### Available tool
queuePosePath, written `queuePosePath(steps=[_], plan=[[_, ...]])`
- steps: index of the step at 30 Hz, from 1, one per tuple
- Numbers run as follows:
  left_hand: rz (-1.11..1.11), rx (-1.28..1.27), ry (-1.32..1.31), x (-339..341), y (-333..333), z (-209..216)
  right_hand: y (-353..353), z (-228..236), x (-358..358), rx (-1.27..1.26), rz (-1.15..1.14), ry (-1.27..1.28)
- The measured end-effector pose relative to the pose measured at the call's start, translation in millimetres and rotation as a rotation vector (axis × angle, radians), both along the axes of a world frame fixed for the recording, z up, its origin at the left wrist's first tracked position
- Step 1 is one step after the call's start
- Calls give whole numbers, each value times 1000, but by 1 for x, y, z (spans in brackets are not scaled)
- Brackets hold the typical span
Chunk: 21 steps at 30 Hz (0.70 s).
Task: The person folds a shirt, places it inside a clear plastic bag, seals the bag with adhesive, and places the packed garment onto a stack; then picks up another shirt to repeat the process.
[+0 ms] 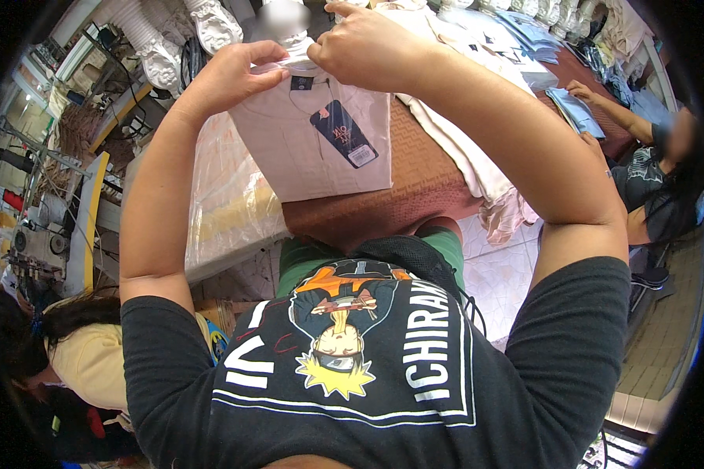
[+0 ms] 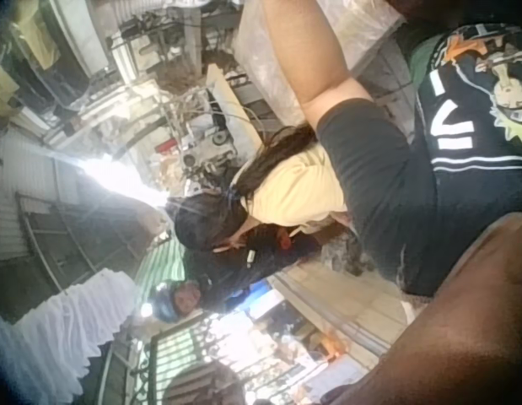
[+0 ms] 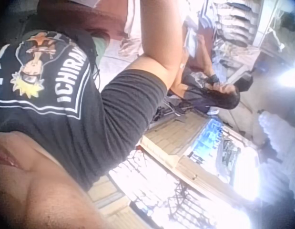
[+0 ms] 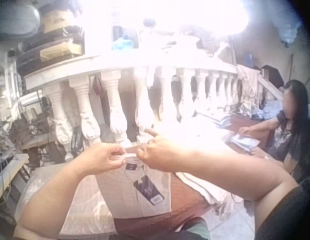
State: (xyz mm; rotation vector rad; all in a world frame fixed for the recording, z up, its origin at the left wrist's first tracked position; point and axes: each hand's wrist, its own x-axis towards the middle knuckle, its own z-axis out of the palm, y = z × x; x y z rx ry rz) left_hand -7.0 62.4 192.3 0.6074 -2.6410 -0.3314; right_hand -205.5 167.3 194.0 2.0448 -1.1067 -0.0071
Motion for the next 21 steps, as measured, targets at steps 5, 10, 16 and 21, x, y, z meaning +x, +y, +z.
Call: queuePosePath(steps=[5, 10, 16, 21], plan=[[6, -17, 16, -6, 7, -2, 0, -2, -6, 34, -32, -54], [25, -154, 42, -6, 2, -6, 2, -2, -8, -21, 105, -186], [16, -181, 24, -5, 7, -5, 3, 4, -1, 9, 49, -119], [24, -162, 30, -5, 5, -6, -6, -5, 0, -53, 61, -114]])
